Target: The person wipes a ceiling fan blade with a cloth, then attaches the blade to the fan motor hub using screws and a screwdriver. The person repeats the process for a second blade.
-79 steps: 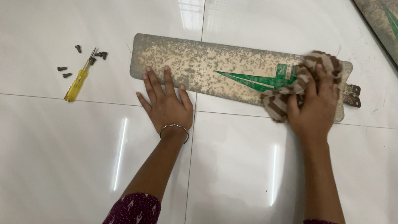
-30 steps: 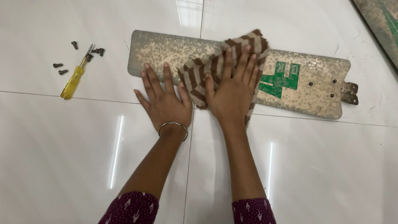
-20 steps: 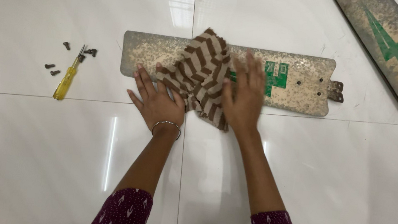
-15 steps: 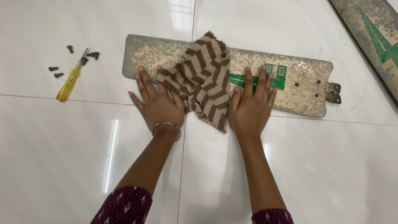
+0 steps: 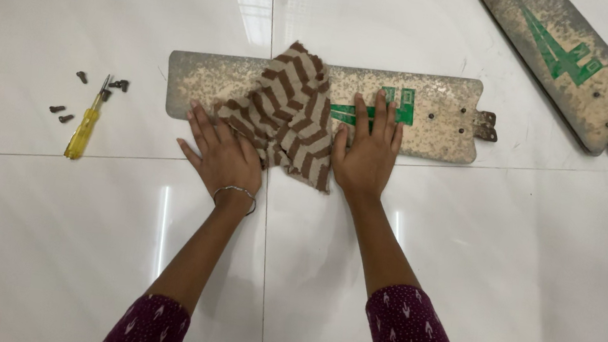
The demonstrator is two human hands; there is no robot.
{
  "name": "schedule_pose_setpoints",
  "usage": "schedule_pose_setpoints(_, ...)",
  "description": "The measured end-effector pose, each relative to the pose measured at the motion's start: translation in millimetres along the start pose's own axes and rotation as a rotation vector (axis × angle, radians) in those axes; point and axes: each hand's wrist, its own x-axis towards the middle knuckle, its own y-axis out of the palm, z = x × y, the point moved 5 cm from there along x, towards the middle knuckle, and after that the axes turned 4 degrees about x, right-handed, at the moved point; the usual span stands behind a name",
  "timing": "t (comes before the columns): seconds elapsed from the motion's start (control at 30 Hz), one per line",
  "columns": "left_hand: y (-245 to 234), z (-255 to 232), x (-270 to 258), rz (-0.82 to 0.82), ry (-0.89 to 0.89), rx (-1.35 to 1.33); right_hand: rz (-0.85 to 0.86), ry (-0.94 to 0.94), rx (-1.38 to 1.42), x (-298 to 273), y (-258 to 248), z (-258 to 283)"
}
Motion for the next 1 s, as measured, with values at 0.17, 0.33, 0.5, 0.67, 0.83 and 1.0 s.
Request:
schedule_pose_setpoints(0.17,-16,12,-22,-0.316,0.056,-0.559,-0.001,0.003,0.001,0,-3,1)
schedule_pose_setpoints(0.33,-15,-37,-35,-0.333,0.421,-0.445,-0.013,0.002,-0.002,1,-2,1)
schedule_pose_setpoints(0.5,22,-101,-2,0.013,0.298,-0.247,-0.012,-0.005,-0.007,1,-3,0)
schedule_pose_setpoints(0.67,45,-131,29,-0.001,0.45,-0.173,0.001,0.02,0.01,2,-1,0)
schedule_pose_setpoints(0.83,51,-133,31,0.226,0.693,-0.112,0.001,-0.006,-0.021,2,0,0)
schedule_pose_setpoints(1.0,38,-116,33,0.222,0.837,-0.07,0.001,0.004,-0.009,2,-1,0)
